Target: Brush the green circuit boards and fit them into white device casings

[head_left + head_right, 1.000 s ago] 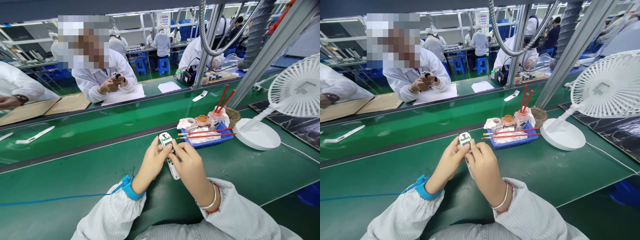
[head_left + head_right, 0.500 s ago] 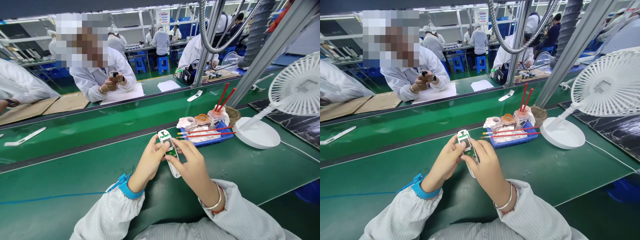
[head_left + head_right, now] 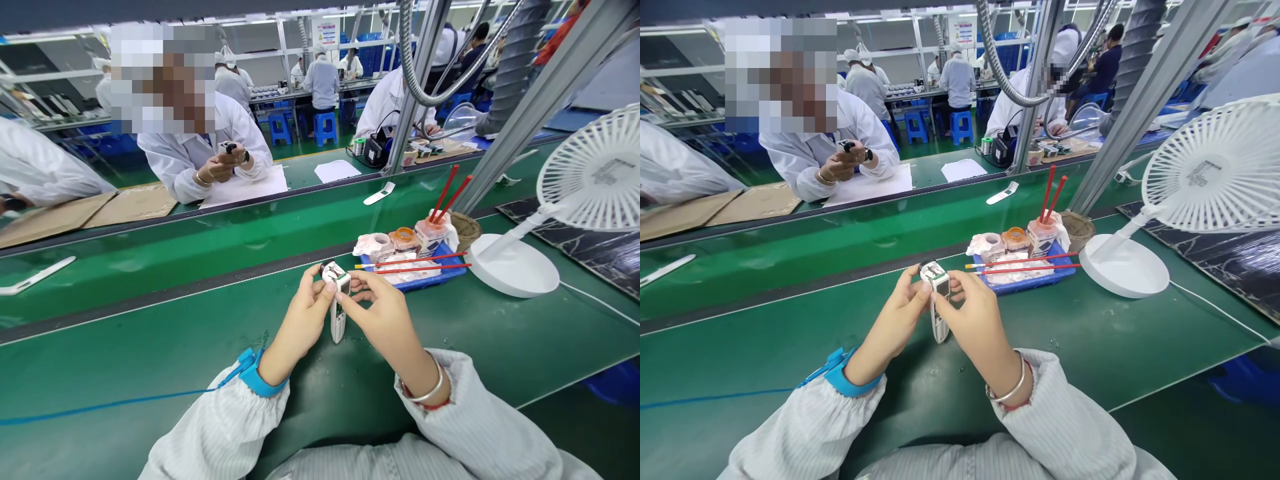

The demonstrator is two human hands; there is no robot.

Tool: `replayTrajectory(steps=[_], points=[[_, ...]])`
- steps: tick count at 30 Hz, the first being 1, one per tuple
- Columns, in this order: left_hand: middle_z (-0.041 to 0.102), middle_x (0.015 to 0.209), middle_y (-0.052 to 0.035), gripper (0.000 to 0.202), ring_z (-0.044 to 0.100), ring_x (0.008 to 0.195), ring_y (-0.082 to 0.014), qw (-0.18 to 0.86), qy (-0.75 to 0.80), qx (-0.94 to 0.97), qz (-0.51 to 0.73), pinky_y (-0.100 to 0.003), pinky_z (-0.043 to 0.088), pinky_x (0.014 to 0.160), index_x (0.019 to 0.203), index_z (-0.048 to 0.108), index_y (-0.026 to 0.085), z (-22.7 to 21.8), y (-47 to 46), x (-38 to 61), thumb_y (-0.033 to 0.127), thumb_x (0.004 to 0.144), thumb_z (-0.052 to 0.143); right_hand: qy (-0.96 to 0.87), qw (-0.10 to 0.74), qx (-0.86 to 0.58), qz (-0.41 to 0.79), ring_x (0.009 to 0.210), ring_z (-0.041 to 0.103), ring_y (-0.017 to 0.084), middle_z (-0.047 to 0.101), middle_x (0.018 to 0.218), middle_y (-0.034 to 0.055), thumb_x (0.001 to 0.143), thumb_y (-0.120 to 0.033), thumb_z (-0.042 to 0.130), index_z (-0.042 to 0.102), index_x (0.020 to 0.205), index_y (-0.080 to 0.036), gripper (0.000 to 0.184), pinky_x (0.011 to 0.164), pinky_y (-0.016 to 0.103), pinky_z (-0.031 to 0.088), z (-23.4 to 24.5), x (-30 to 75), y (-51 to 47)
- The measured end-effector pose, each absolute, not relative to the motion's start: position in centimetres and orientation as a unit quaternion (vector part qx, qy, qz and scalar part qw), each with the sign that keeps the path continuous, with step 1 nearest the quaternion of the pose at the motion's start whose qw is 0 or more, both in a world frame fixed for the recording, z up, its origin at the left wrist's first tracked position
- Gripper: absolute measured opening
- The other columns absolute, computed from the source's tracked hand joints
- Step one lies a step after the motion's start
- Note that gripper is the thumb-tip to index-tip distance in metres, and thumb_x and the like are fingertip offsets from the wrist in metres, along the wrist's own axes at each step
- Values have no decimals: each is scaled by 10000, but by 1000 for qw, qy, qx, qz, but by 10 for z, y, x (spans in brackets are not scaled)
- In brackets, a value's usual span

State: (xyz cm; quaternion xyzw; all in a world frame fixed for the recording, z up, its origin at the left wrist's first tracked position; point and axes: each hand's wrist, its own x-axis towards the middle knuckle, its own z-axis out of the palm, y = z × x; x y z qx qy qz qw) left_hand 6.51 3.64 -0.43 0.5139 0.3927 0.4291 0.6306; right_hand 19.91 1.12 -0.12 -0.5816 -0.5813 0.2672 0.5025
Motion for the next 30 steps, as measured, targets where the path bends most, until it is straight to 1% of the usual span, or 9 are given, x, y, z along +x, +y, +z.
replayTrajectory(steps=[4, 7, 10, 13, 17, 21, 23, 27, 30], points=[[598, 1076, -59, 448, 566, 980, -173, 614, 394, 534, 428, -312, 423, 866, 1253, 336, 242, -8, 38, 66, 398, 867, 501, -559, 504, -583, 304, 770, 619, 185, 636, 858, 62, 705, -264, 652, 613, 956, -173, 269, 688, 326, 548, -1, 198, 15], [562, 1117, -83, 470, 541, 1028, -184, 559, 417, 576, 427, -324, 404, 900, 1286, 305, 220, -9, 38, 66, 409, 883, 458, -524, 525, -569, 354, 755, 625, 178, 635, 844, 60, 689, -276, 662, 606, 935, -167, 275, 690, 319, 550, -2, 196, 17], [543, 1129, -84, 454, 533, 1028, -185, 506, 423, 618, 428, -330, 407, 899, 1288, 320, 220, -11, 39, 66, 403, 890, 439, -504, 548, -562, 361, 750, 627, 177, 634, 829, 54, 675, -275, 662, 594, 896, -172, 253, 680, 319, 550, -5, 193, 18], [541, 1123, -79, 453, 536, 1023, -188, 523, 405, 610, 437, -335, 417, 891, 1286, 325, 232, -14, 41, 67, 402, 884, 449, -502, 557, -559, 352, 741, 629, 174, 638, 832, 53, 678, -249, 634, 583, 871, -180, 211, 662, 316, 549, -7, 191, 19], [556, 1101, -73, 448, 542, 1019, -193, 563, 388, 589, 431, -338, 415, 895, 1277, 355, 236, -18, 42, 67, 407, 877, 460, -517, 528, -587, 332, 687, 620, 173, 636, 772, 48, 662, -258, 638, 568, 841, -172, 210, 648, 323, 538, -5, 191, 20], [557, 1140, -77, 438, 516, 1069, -201, 483, 443, 637, 406, -325, 388, 911, 1300, 371, 211, -15, 41, 68, 384, 900, 417, -517, 491, -622, 324, 599, 576, 157, 607, 666, 19, 654, -330, 654, 563, 772, -173, 216, 587, 306, 505, -1, 192, 22], [563, 1151, -81, 448, 502, 1102, -213, 474, 458, 644, 388, -320, 383, 912, 1308, 369, 196, -12, 42, 67, 393, 906, 397, -509, 478, -636, 328, 585, 561, 153, 595, 648, 10, 646, -353, 655, 557, 748, -176, 226, 568, 299, 487, 0, 193, 24], [551, 1212, -73, 439, 468, 1164, -219, 510, 456, 629, 370, -301, 359, 945, 1274, 410, 201, -12, 44, 67, 432, 901, 391, -498, 445, -663, 338, 606, 573, 170, 599, 657, 15, 642, -367, 649, 536, 741, -179, 241, 582, 312, 472, 0, 194, 29], [527, 1255, -65, 423, 461, 1180, -204, 553, 446, 585, 391, -289, 333, 978, 1251, 420, 216, -16, 46, 70, 439, 891, 415, -507, 434, -656, 353, 639, 593, 182, 615, 681, 24, 652, -399, 657, 536, 763, -178, 275, 611, 321, 474, -3, 195, 31]])
